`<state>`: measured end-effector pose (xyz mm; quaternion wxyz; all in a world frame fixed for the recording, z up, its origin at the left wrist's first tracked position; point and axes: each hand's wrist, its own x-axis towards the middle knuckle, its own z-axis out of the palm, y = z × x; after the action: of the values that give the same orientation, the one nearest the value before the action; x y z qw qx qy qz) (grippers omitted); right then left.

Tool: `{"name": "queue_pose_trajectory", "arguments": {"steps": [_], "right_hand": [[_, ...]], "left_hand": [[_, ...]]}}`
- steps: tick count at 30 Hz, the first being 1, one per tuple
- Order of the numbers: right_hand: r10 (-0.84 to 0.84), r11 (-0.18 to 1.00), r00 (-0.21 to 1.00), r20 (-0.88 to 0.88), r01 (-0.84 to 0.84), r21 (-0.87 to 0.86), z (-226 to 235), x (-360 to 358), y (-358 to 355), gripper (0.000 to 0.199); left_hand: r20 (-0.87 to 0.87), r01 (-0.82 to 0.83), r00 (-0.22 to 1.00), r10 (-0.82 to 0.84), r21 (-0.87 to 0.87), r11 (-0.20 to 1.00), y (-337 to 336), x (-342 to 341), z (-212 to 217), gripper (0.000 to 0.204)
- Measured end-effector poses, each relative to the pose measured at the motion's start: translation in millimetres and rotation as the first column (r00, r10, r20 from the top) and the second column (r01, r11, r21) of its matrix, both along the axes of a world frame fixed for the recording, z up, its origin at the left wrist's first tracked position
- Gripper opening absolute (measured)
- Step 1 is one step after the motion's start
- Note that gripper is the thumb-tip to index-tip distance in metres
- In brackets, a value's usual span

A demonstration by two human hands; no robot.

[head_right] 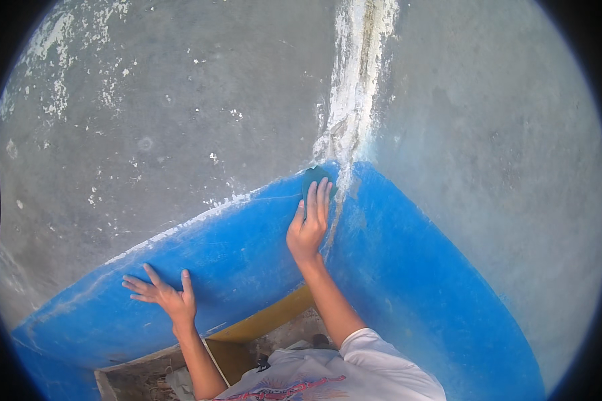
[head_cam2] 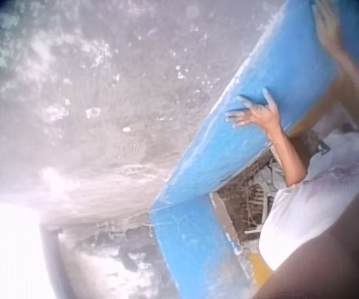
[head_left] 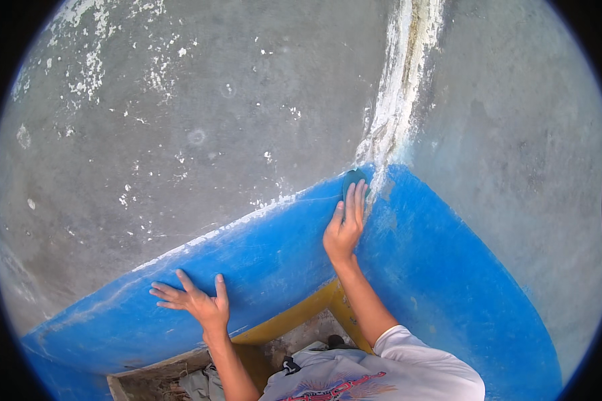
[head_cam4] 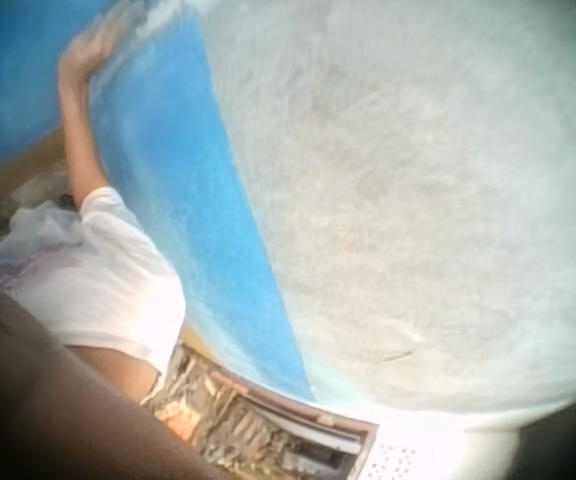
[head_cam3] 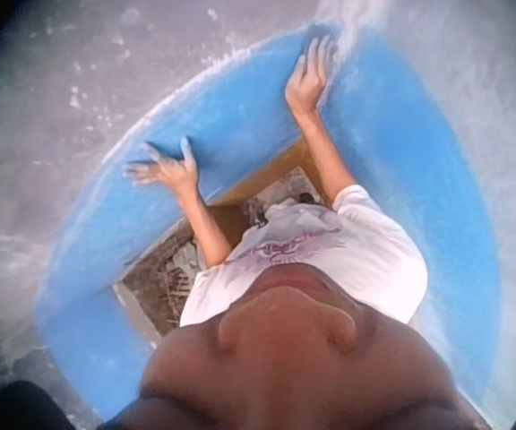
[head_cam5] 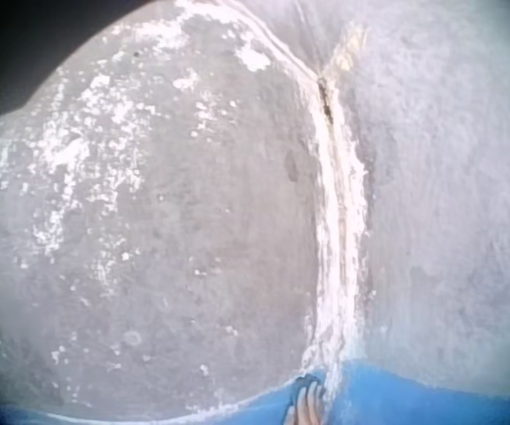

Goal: The person sands a blue painted section of a wall using a piece of sandpaper, moving their hand back and forth and in circular motions over different parts of the blue surface.

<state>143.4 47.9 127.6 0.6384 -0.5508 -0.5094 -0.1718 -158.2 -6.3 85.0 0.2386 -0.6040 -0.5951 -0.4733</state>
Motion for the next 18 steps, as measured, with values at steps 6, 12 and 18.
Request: {"name": "queue_pose_trajectory", "arguments": {"steps": [6,12,18], "right_hand": [[0.08,0.996,0.991,0.104,-0.076,-0.043,-52.3,-13.3,-12.4,0.045],[0.05,0.999,0.998,0.03,-0.049,-0.02,-28.6,-12.6,-4.5,0.045],[0.051,0.998,0.991,0.122,-0.047,-0.034,-51.8,-5.3,-7.7,0.044]], "left_hand": [[0.005,0.003,1.0,-0.003,0.001,1.0,1.2,0.9,-0.8,0.096],[-0.012,-0.009,1.0,0.01,0.008,1.0,0.6,-0.7,-0.3,0.094],[0.001,0.005,1.0,-0.005,0.013,1.0,1.6,1.0,-0.8,0.096]]}}
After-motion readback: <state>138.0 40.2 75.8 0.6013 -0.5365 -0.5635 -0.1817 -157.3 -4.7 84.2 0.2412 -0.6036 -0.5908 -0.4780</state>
